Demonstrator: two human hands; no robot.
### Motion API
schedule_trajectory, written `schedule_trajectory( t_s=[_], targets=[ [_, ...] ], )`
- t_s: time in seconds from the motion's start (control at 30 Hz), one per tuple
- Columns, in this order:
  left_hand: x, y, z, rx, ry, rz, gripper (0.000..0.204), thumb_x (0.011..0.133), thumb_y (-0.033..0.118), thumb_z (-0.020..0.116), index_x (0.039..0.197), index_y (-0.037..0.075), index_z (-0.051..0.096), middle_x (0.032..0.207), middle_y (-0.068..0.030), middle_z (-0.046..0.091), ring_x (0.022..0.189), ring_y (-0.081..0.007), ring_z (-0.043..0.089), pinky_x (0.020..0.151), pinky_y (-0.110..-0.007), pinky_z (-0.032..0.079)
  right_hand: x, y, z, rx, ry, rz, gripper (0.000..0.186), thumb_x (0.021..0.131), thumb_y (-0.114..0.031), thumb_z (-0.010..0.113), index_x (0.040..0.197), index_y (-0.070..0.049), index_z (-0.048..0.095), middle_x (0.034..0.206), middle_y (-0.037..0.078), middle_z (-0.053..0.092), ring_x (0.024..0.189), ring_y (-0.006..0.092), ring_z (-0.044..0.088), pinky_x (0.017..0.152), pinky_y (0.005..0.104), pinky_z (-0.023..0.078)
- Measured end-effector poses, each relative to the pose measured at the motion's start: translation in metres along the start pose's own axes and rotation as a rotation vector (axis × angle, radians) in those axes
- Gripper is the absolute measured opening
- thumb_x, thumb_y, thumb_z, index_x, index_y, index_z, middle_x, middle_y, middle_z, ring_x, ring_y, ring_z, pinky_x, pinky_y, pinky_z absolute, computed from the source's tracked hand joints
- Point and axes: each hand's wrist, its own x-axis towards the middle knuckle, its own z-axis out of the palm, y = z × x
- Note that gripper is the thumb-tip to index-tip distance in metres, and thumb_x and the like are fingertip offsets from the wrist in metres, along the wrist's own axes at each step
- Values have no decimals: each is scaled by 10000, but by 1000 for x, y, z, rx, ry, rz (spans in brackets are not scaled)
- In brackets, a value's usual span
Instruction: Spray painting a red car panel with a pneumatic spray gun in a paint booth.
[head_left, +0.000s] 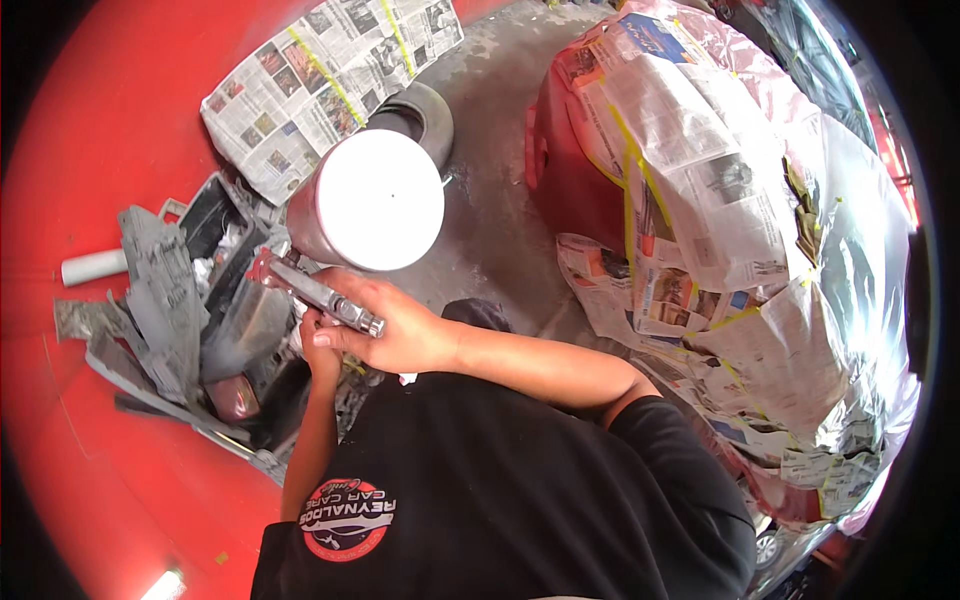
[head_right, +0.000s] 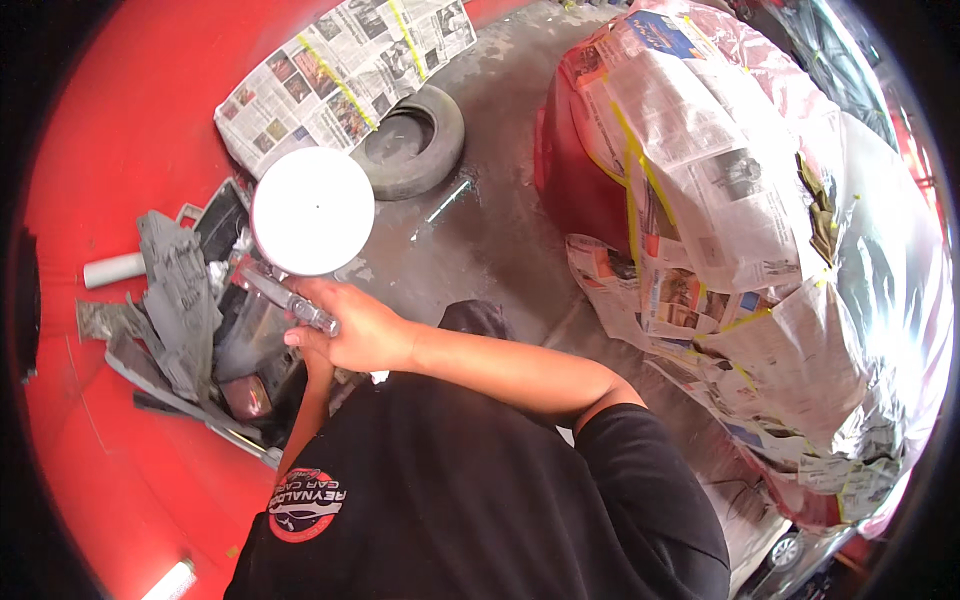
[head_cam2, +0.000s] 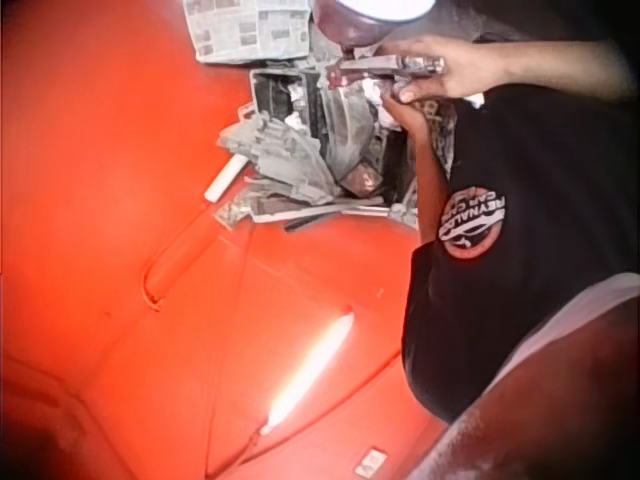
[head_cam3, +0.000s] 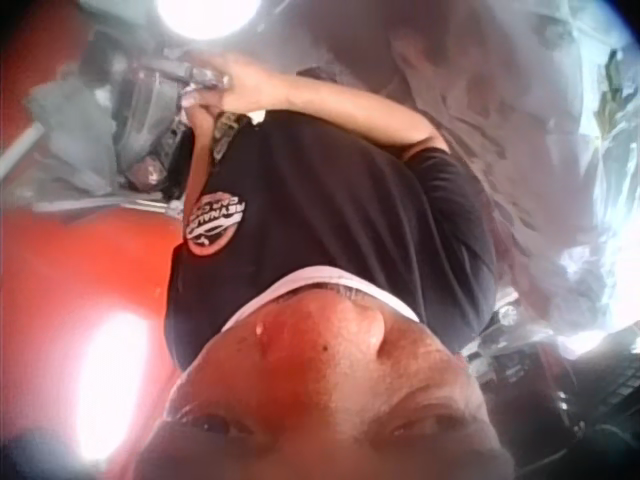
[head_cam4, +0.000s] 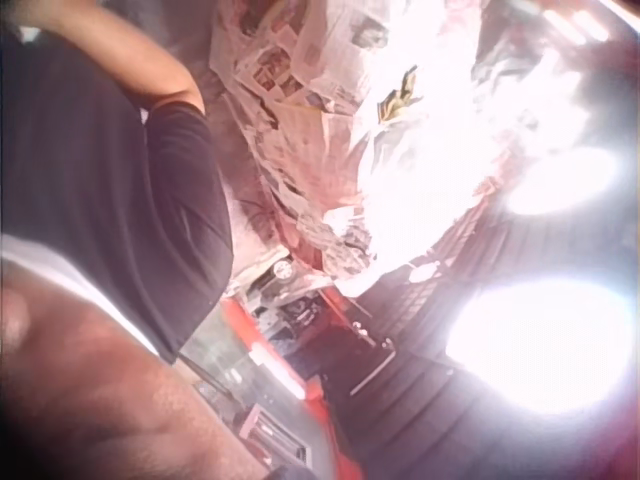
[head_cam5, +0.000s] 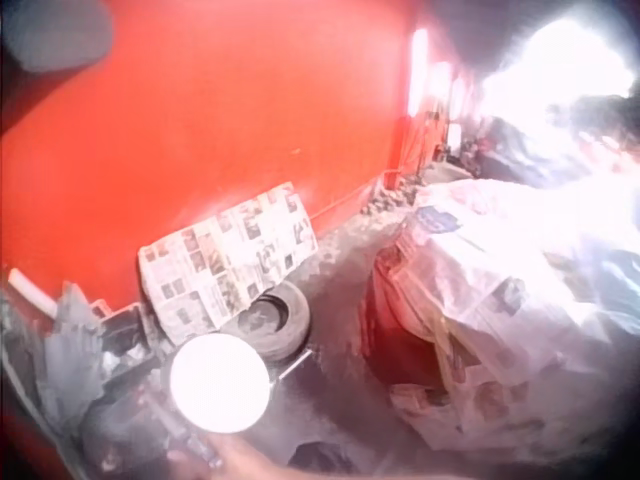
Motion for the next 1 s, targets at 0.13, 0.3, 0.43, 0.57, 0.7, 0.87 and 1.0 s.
schedule_trajectory(
  t_s=[0.13, 0.3, 0.43, 0.57, 0.7, 0.87, 1.0],
  targets=[
    [68, 9, -18, 227, -115, -17, 303, 884, 260, 544, 1076, 26, 536, 968, -83, 595, 878, -177, 575, 744, -324, 464, 50, 7, -6, 33, 24, 33, 448, 856, -184, 638, 1221, 8, 462, 1039, 128, 573, 995, 217, 549, 881, 342, 425],
    [149, 8, -17, 513, -268, -24, 277, 873, 255, 561, 1055, 46, 544, 1002, -99, 588, 913, -202, 571, 770, -352, 463, 97, 25, -34, 47, 66, 32, 500, 858, -268, 632, 1245, -4, 457, 1065, 166, 571, 1009, 281, 544, 885, 370, 422],
    [223, 1, -2, 754, -398, -14, 258, 864, 250, 575, 1039, 63, 550, 1029, -113, 583, 941, -223, 567, 790, -373, 462, 140, 51, -71, 8, 156, 8, 564, 841, -283, 639, 1294, -19, 431, 1159, 227, 548, 1107, 366, 513, 937, 405, 400],
    [309, -15, 30, 894, -519, -24, 264, 858, 250, 582, 1049, 71, 550, 1059, -122, 568, 970, -236, 553, 811, -383, 453, 191, 96, -115, -163, 342, -235, 485, 852, -286, 654, 1209, -2, 489, 1035, 146, 588, 947, 274, 567, 842, 356, 444],
    [365, -22, 68, 1028, -675, -45, 287, 852, 252, 592, 1077, 79, 546, 1106, -134, 542, 1016, -251, 525, 842, -391, 436, 235, 104, -182, 24, 320, -118, 294, 851, -227, 652, 1063, -35, 583, 848, 113, 621, 786, 243, 602, 689, 363, 470],
    [447, -45, 146, 1160, -864, -60, 320, 844, 254, 603, 1111, 90, 541, 1164, -150, 510, 1074, -271, 491, 880, -401, 414, 271, 122, -244, -23, 409, -144, 160, 861, -189, 631, 868, -29, 636, 787, 110, 613, 706, 275, 586, 621, 378, 466],
    [492, -69, 194, 1265, -1023, -61, 349, 837, 256, 612, 1139, 98, 537, 1210, -162, 484, 1120, -287, 463, 911, -409, 396, 284, 145, -281, -98, 533, -156, 150, 873, -184, 612, 880, -38, 646, 785, 118, 619, 708, 269, 593, 634, 367, 472]
  ],
)
